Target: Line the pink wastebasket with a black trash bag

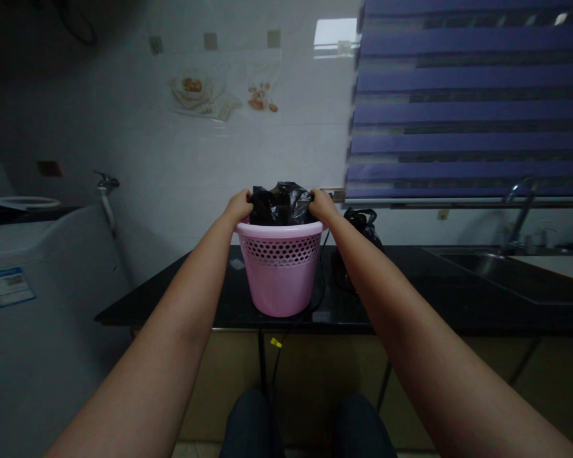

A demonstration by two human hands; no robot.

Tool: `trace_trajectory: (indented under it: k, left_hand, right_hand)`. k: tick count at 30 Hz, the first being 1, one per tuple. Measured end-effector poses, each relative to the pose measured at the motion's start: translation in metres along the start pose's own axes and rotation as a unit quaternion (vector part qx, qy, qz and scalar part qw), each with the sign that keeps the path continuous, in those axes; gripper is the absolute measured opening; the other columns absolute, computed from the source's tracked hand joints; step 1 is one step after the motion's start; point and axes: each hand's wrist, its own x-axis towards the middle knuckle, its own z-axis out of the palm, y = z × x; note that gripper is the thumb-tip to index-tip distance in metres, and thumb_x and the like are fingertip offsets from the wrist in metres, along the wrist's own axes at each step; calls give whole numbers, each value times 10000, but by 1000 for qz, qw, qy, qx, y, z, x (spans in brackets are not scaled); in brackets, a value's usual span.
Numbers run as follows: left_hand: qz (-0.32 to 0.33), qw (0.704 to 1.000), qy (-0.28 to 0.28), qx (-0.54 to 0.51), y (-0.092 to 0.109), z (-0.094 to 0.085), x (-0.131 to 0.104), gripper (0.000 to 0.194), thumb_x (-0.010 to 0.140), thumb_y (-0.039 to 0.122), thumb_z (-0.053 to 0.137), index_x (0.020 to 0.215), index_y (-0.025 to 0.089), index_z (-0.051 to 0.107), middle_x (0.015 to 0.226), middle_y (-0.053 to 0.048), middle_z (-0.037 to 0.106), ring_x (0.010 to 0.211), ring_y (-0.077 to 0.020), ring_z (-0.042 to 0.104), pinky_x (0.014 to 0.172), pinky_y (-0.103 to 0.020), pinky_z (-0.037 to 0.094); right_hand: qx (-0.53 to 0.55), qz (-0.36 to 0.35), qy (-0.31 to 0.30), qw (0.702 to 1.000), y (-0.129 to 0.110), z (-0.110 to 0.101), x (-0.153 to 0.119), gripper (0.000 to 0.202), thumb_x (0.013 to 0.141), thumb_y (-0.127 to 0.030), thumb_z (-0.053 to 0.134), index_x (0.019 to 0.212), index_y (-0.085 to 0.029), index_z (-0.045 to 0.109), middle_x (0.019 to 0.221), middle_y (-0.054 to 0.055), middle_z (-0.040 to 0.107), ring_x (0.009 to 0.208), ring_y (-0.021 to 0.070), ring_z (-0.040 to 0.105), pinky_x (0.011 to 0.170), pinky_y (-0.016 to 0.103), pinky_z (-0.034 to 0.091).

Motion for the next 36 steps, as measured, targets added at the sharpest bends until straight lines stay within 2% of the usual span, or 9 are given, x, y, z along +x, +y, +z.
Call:
trace_trajectory:
  k: [4, 8, 10, 12, 14, 17, 25, 31, 36]
  left_hand:
    - [-10, 1000, 8, -13, 4, -2, -2, 67, 814, 205, 525, 875, 189, 548, 890, -77, 652, 879, -222, 604, 765, -321, 456]
    - [-2, 1000, 18, -19, 6, -3, -4, 210, 847, 391, 539, 822, 183, 542, 882, -96, 644, 880, -241, 601, 766, -332, 449]
    - [4, 1000, 16, -19, 6, -3, -4, 257, 834, 432, 560, 787, 180, 543, 846, -93, 637, 856, -240, 600, 755, -333, 444]
    - [8, 1000, 12, -17, 5, -3, -3, 250, 822, 416, 582, 758, 178, 545, 820, -88, 632, 841, -233, 598, 751, -331, 438]
    - [12, 1000, 6, -15, 4, -3, -2, 214, 808, 371, 604, 742, 176, 547, 818, -85, 632, 838, -227, 595, 757, -330, 433]
    - [16, 1000, 1, -13, 3, -3, -1, 155, 786, 300, 623, 728, 178, 547, 834, -84, 638, 850, -225, 591, 770, -332, 430]
    - [7, 1000, 1, -22, 3, -5, -3, 73, 741, 159, 604, 770, 181, 540, 874, -74, 641, 876, -219, 593, 785, -332, 454]
    - [-9, 999, 1, -51, 3, -3, -5, 241, 710, 67, 561, 920, 185, 545, 928, -77, 657, 852, -208, 622, 702, -300, 500]
    - [-15, 997, -6, -72, 3, -2, -8, 362, 698, 33, 524, 1017, 204, 533, 965, -71, 674, 748, -189, 631, 564, -256, 500]
  right_hand:
    - [7, 15, -7, 1000, -3, -3, -1, 332, 840, -127, 398, 1077, -79, 626, 1129, 188, 642, 1037, 243, 592, 857, 298, 427]
    - [23, 10, 10, 1000, -3, -3, -1, 420, 951, -363, 318, 1002, -98, 641, 1052, 177, 665, 986, 237, 604, 841, 305, 428]
    - [24, 16, 13, 999, -2, -2, -1, 503, 942, -498, 328, 961, -110, 648, 1006, 171, 673, 955, 241, 611, 811, 304, 433]
    - [13, 28, 5, 999, -2, -2, -1, 507, 897, -557, 418, 949, -110, 654, 1000, 175, 673, 945, 248, 613, 784, 300, 436]
    - [-2, 35, -3, 999, -2, -1, -1, 433, 865, -501, 517, 969, -105, 658, 1019, 176, 671, 953, 246, 613, 776, 291, 436]
    - [-12, 30, -5, 999, -1, -1, 0, 320, 856, -361, 559, 1021, -105, 658, 1052, 161, 669, 980, 225, 609, 810, 279, 430]
    - [14, 36, 11, 999, 2, 2, 0, 341, 843, -200, 513, 1154, -96, 607, 1137, 160, 642, 1060, 231, 587, 873, 297, 433]
    - [46, 8, 21, 999, 3, 0, -2, 464, 807, -101, 488, 1264, -150, 548, 1148, 131, 650, 1060, 213, 592, 887, 300, 436]
    - [23, 13, 10, 1000, 0, -3, -4, 418, 790, -51, 455, 1152, -150, 639, 1143, 133, 650, 1085, 217, 578, 905, 290, 424]
